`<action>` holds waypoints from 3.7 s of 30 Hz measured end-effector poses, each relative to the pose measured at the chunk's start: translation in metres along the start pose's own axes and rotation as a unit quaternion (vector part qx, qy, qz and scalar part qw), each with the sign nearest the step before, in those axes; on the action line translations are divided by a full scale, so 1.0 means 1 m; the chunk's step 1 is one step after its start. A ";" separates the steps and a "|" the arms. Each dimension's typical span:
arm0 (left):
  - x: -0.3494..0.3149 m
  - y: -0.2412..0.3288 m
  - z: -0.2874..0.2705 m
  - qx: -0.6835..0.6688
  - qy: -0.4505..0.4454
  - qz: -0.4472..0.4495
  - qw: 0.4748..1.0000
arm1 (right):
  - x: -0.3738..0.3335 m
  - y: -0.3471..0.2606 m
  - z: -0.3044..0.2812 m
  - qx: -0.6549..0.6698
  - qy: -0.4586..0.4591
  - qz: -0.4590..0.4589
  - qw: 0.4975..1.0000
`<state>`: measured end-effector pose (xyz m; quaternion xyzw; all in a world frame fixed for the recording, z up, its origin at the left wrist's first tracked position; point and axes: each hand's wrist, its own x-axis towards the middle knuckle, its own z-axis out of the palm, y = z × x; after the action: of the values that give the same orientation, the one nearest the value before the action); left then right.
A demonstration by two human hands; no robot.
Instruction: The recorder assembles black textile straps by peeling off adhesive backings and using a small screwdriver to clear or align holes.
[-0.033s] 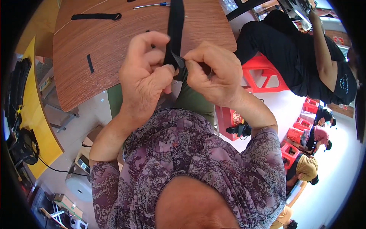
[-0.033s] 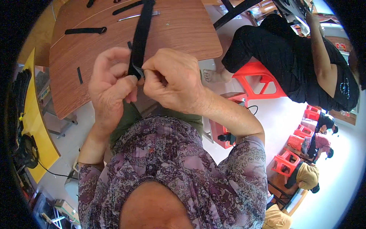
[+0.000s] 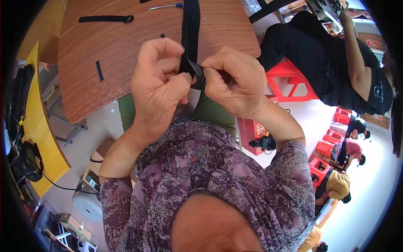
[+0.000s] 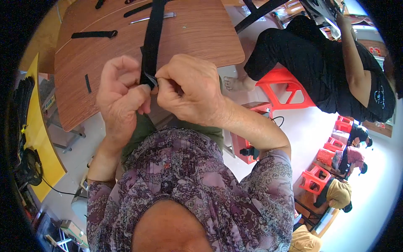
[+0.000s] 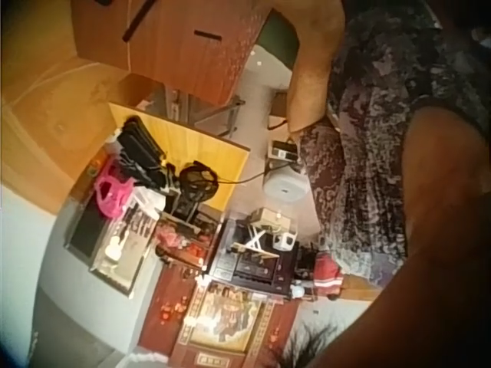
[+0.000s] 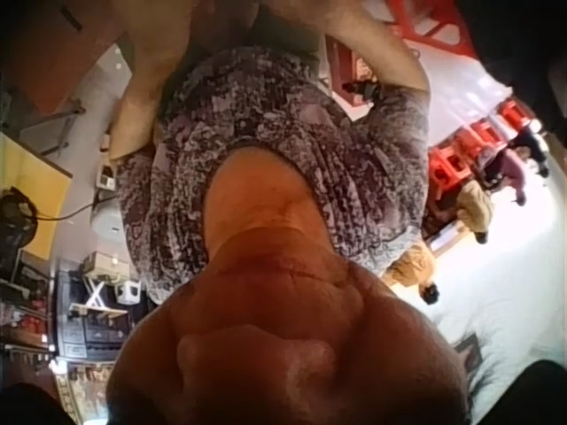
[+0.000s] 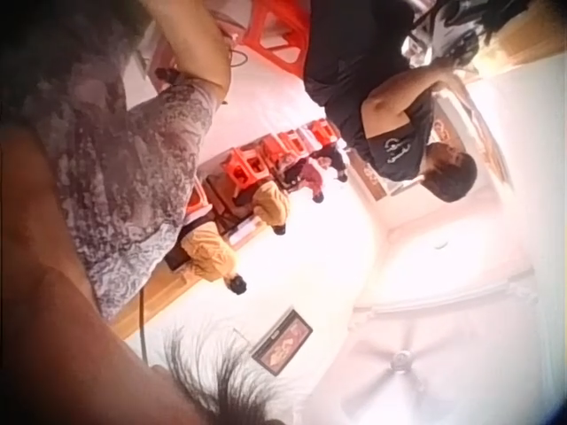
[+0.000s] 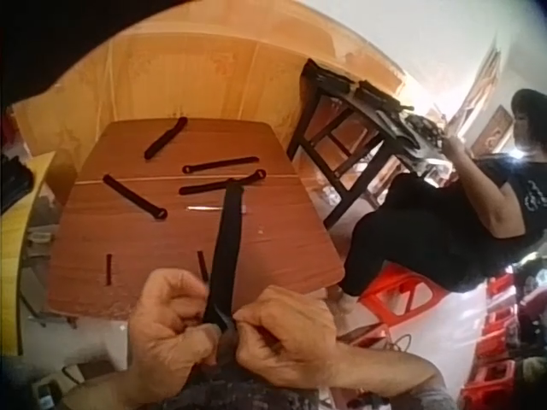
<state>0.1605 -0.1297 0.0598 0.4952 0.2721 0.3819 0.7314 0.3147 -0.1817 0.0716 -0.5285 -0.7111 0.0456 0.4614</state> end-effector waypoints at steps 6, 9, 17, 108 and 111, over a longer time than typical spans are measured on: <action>-0.001 -0.008 -0.015 0.110 -0.036 0.088 0.989 | 0.002 -0.002 0.003 -0.003 0.025 0.021 0.999; -0.001 -0.007 -0.010 0.092 -0.017 0.120 0.988 | 0.004 -0.002 0.006 -0.010 0.036 0.000 0.999; 0.005 -0.001 -0.012 0.015 -0.023 0.034 0.999 | 0.004 0.002 0.011 -0.012 0.050 -0.073 0.996; -0.002 0.007 -0.025 0.163 -0.157 0.042 0.973 | -0.002 -0.001 -0.015 0.029 -0.081 -0.133 0.987; -0.007 0.002 -0.022 0.051 -0.121 0.001 0.991 | 0.001 -0.005 -0.018 0.065 -0.106 -0.105 0.987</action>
<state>0.1388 -0.1240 0.0540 0.5747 0.2006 0.3052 0.7323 0.3240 -0.1911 0.0855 -0.4117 -0.8030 0.0990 0.4193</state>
